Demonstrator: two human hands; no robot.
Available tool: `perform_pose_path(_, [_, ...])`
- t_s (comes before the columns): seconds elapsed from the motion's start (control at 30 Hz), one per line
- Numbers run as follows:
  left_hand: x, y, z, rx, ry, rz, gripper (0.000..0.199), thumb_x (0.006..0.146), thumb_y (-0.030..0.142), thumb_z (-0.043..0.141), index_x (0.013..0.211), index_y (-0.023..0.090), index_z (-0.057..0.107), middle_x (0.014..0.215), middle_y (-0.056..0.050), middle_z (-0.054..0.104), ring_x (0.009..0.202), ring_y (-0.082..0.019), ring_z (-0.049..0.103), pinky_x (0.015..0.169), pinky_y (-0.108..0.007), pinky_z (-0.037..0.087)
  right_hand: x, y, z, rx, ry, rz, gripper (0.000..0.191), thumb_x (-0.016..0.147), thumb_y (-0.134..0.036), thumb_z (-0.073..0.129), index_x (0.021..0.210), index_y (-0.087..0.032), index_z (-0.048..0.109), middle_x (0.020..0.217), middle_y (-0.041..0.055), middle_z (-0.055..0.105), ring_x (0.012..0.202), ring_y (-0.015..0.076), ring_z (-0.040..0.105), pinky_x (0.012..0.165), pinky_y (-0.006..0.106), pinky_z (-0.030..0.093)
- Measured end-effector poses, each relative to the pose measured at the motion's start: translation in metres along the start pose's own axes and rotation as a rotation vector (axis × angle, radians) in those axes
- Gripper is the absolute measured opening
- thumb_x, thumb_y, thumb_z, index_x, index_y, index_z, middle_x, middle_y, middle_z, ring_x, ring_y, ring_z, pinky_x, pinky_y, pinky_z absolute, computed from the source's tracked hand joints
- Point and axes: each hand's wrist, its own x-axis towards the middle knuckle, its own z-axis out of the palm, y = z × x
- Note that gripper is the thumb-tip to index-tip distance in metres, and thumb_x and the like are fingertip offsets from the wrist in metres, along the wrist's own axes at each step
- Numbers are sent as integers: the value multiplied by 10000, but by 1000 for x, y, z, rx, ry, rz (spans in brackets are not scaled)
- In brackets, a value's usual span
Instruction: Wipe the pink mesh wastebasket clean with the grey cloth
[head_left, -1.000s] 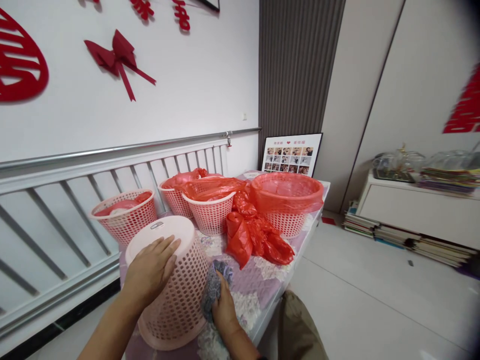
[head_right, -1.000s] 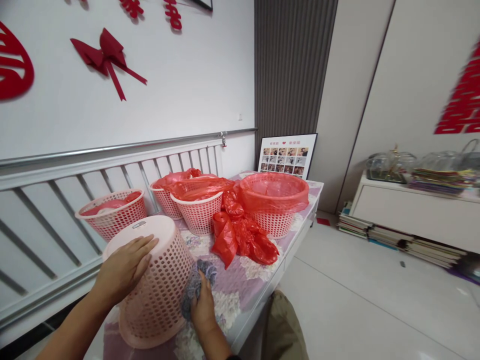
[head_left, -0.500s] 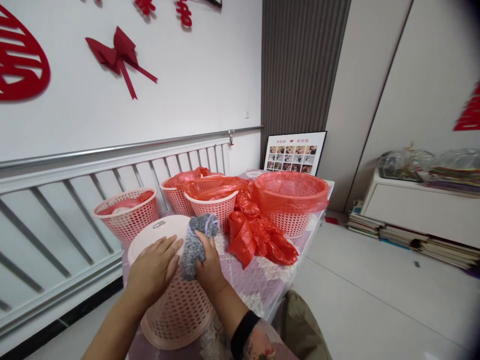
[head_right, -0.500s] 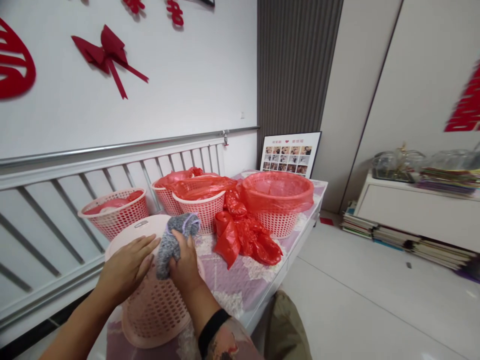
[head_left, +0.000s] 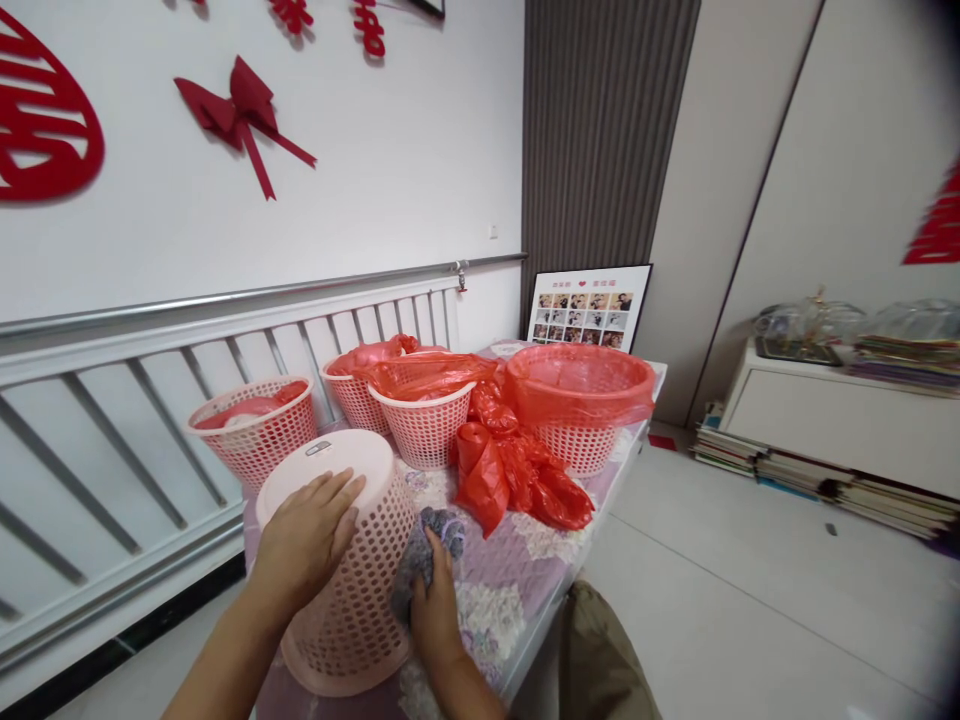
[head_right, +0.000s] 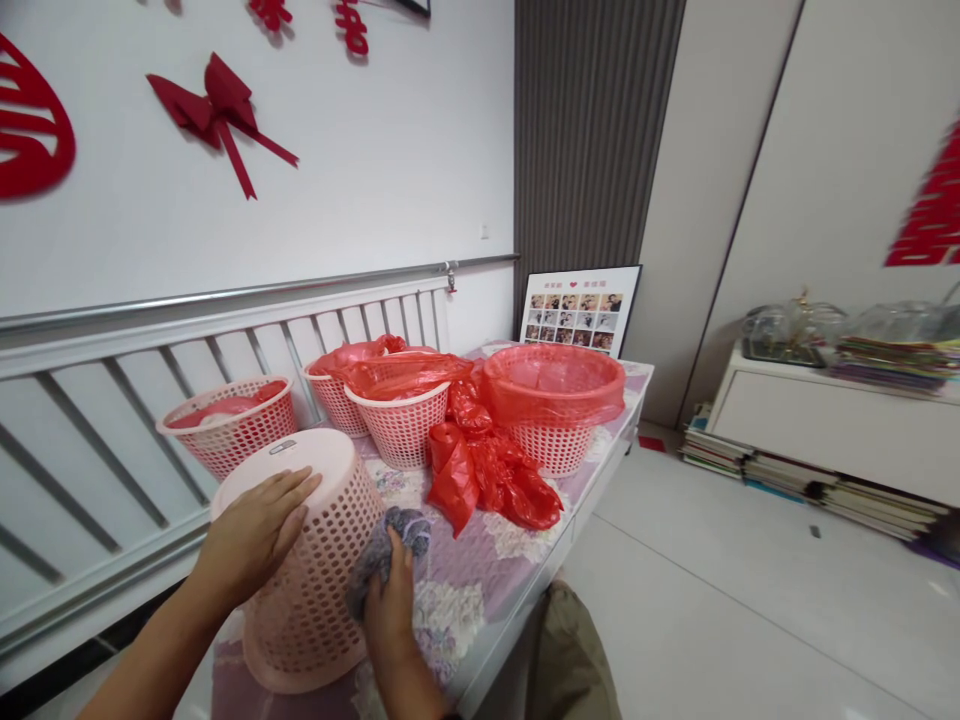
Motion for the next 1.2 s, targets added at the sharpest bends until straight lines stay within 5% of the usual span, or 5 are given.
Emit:
perform_pose_path(0.3, [0, -6, -3, -27, -40, 25, 479, 981, 330, 315, 1343, 207, 605, 1428, -73, 594, 1320, -286, 544, 1101, -496, 447, 4, -113, 5, -90, -336, -291, 861, 657, -27, 604, 1475, -249, 447, 1528, 145, 402, 1401, 393, 398, 1141, 644, 329])
perform_pose_path(0.47, [1, -3, -5, 5, -48, 19, 479, 981, 348, 340, 1356, 191, 594, 1439, -97, 580, 1312, -306, 550, 1091, -517, 453, -21, -48, 5, -231, -347, -231, 871, 636, -7, 609, 1467, -230, 469, 1524, 184, 412, 1402, 450, 387, 1097, 689, 361])
perform_pose_path(0.67, [-1, -6, 1, -11, -16, 26, 480, 959, 422, 436, 1366, 215, 587, 1422, -90, 597, 1305, -311, 555, 1087, -513, 457, -47, 26, -12, -111, -136, 40, 810, 699, 16, 475, 1482, -184, 421, 1477, 148, 504, 1404, 308, 449, 1158, 558, 371])
perform_pose_path(1.0, [-4, -48, 2, -225, -24, 119, 471, 940, 472, 461, 1333, 266, 617, 1411, -49, 611, 1313, -260, 551, 1136, -481, 417, -57, 26, -16, 10, -144, 95, 792, 685, 31, 473, 1427, -245, 496, 1436, 92, 565, 1374, 261, 495, 1168, 528, 358])
perform_pose_path(1.2, [22, -20, -14, -334, -116, -143, 532, 957, 490, 341, 1215, 187, 693, 1313, -88, 681, 1247, -230, 603, 1134, -410, 420, -59, 26, -19, -17, -167, 99, 817, 659, 47, 481, 1430, -218, 506, 1450, 114, 550, 1390, 285, 477, 1171, 527, 352])
